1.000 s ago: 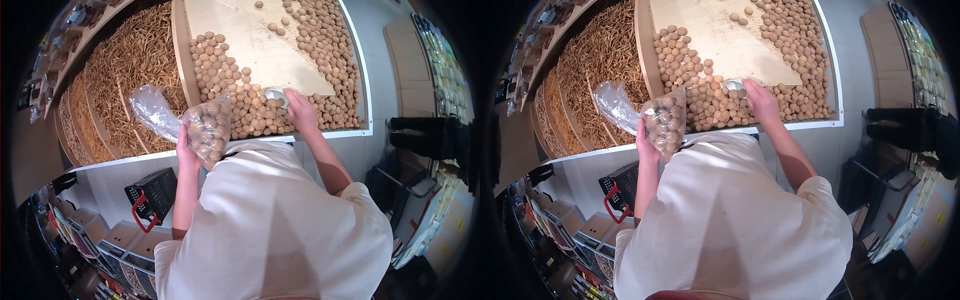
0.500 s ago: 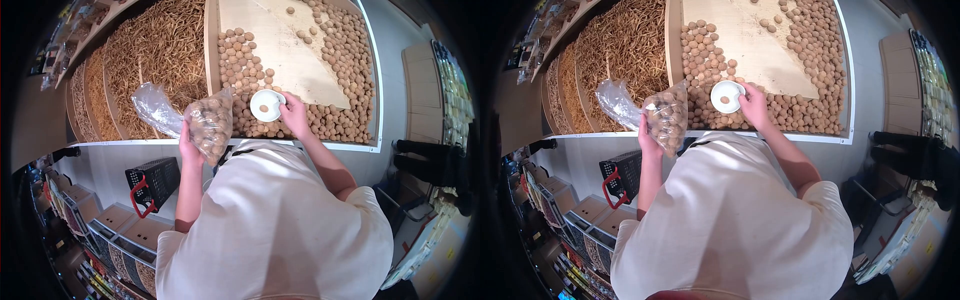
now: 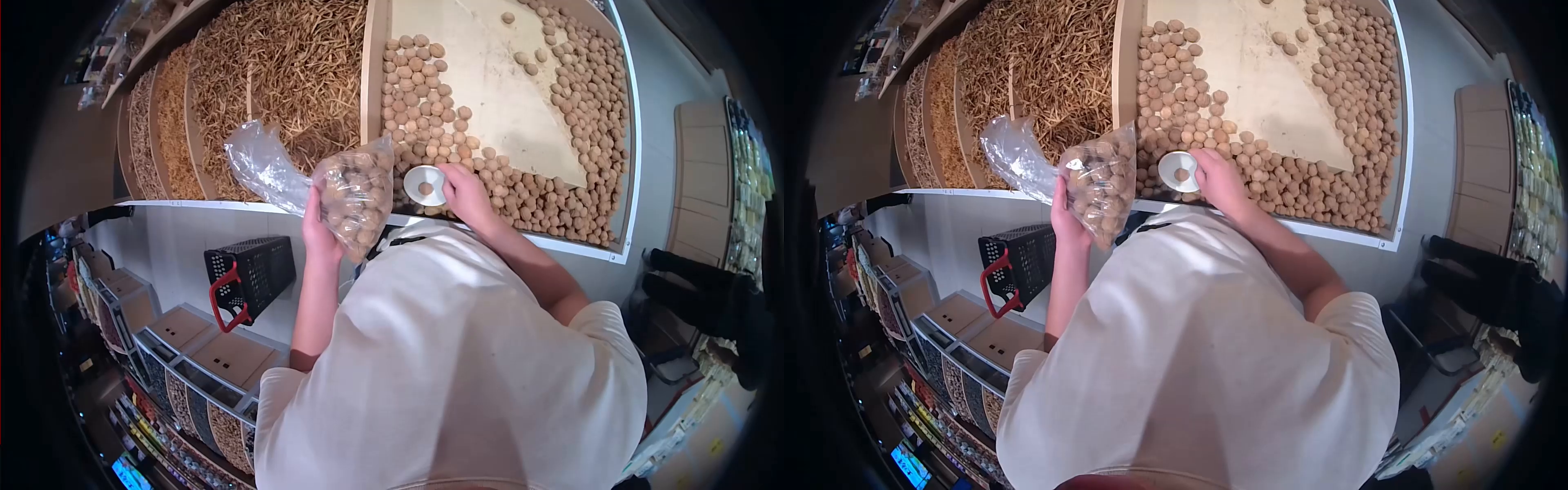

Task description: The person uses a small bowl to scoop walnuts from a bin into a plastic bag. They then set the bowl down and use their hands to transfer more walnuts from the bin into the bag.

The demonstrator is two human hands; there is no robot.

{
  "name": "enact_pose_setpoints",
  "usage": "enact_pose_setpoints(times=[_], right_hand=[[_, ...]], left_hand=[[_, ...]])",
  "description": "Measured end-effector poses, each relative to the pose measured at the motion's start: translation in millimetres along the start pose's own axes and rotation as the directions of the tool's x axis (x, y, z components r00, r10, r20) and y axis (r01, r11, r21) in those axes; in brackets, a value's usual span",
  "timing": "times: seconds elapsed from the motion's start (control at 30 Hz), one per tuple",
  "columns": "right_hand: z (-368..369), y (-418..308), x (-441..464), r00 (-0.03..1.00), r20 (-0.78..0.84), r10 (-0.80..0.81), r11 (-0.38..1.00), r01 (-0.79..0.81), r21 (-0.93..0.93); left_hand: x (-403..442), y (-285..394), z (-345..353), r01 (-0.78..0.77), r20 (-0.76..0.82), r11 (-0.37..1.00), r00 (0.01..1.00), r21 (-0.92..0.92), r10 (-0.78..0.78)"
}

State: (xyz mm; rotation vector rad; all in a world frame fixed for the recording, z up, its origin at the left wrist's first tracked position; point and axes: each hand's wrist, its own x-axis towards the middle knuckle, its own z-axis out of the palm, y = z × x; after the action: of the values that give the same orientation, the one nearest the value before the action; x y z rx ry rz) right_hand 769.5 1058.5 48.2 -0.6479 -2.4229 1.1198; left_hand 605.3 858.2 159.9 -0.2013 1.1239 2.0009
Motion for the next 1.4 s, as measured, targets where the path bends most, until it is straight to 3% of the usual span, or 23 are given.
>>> enact_pose_setpoints(times=[0.03, 0.1, 0.13, 0.2, 0.33, 0.43, 0.5, 0.53, 0.6, 0.63, 0.7, 0.73, 0.8, 0.83, 0.9, 1.03, 1.07, 1.1, 1.2, 1.4], right_hand=[[-6.2, -2.9, -0.8, 1.000, 0.001, 0.003, 1.000, -0.003, 0.000], [-20.1, -7.5, -4.8, 0.976, -0.069, -0.205, 0.968, 0.192, -0.165], [-23.0, -4.1, -5.6, 0.977, -0.069, -0.204, 0.968, 0.190, -0.165], [-29.6, 2.4, -2.3, 0.915, -0.128, -0.382, 0.893, 0.329, -0.307], [-45.5, 5.5, 10.2, 0.849, -0.190, -0.492, 0.837, 0.402, -0.372], [-48.0, 7.9, 17.6, 0.836, -0.260, -0.483, 0.856, 0.390, -0.339], [-43.2, 8.4, 20.8, 0.874, -0.419, -0.246, 0.967, 0.189, -0.172], [-41.5, 7.3, 23.7, 0.874, -0.416, -0.251, 0.966, 0.197, -0.169], [-37.7, 1.3, 31.3, 0.891, -0.451, 0.059, 0.993, -0.006, 0.117], [-35.6, -3.5, 36.2, 0.895, -0.443, 0.055, 0.993, -0.002, 0.119], [-29.9, -16.6, 50.1, 0.932, -0.328, 0.156, 0.945, -0.044, 0.325], [-26.8, -24.9, 57.8, 0.934, -0.322, 0.155, 0.944, -0.044, 0.327], [-19.4, -43.2, 77.3, 0.987, -0.159, 0.033, 0.955, 0.016, 0.297], [-15.2, -53.9, 87.5, 0.987, -0.155, 0.029, 0.955, 0.018, 0.297], [-1.5, -75.1, 107.0, 0.961, -0.049, -0.273, 0.946, 0.278, 0.165], [46.9, -102.0, 127.4, 0.942, 0.154, -0.298, 0.950, 0.278, 0.139], [58.2, -104.9, 131.4, 0.902, 0.285, -0.323, 0.946, 0.316, 0.071], [67.2, -107.6, 133.6, 0.848, 0.413, -0.332, 0.932, 0.361, 0.007], [89.2, -108.3, 130.2, 0.758, 0.526, -0.387, 0.889, 0.457, -0.004], [111.5, -111.3, 114.9, 0.692, 0.633, -0.348, 0.858, 0.507, -0.082]], left_hand=[[0.2, 0.4, 0.8, 0.003, -0.005, 1.000, 1.000, 0.010, -0.003], [-0.7, -0.7, 3.7, 0.011, -0.011, 1.000, 1.000, 0.021, -0.011], [-1.0, -0.3, 5.5, 0.020, -0.005, 1.000, 1.000, 0.017, -0.020], [0.1, -0.5, 6.0, 0.028, 0.002, 1.000, 1.000, 0.013, -0.028], [1.0, -0.3, 9.1, 0.023, 0.011, 1.000, 1.000, 0.021, -0.023], [2.0, 0.3, 8.0, 0.008, 0.010, 1.000, 1.000, 0.029, -0.008], [0.7, 2.8, 5.3, -0.003, -0.009, 1.000, 1.000, 0.026, 0.003], [-0.6, 4.3, 4.4, -0.021, -0.027, 1.000, 0.999, 0.023, 0.021], [-0.9, 8.5, -0.1, -0.046, -0.052, 0.999, 0.998, 0.015, 0.046], [-1.5, 13.1, -6.2, -0.094, -0.034, 0.995, 0.995, 0.021, 0.094], [-6.3, 24.5, -11.2, -0.165, -0.052, 0.985, 0.985, 0.039, 0.167], [-7.3, 29.7, -17.4, -0.167, -0.058, 0.985, 0.984, 0.038, 0.169], [-7.0, 42.0, -31.4, -0.273, -0.150, 0.962, 0.950, 0.018, 0.273], [-10.0, 48.9, -31.6, -0.310, -0.192, 0.948, 0.929, 0.064, 0.317], [-14.6, 60.1, -40.1, -0.386, -0.213, 0.920, 0.895, 0.071, 0.392], [-23.5, 72.3, -43.5, -0.483, -0.290, 0.870, 0.823, 0.097, 0.489], [-24.4, 73.4, -44.4, -0.514, -0.330, 0.850, 0.787, 0.115, 0.521], [-26.1, 73.6, -47.6, -0.516, -0.311, 0.853, 0.799, 0.085, 0.514], [-32.5, 67.8, -53.9, -0.500, -0.314, 0.865, 0.817, 0.030, 0.483], [-33.3, 54.9, -63.0, -0.446, -0.371, 0.895, 0.830, 0.011, 0.417]])
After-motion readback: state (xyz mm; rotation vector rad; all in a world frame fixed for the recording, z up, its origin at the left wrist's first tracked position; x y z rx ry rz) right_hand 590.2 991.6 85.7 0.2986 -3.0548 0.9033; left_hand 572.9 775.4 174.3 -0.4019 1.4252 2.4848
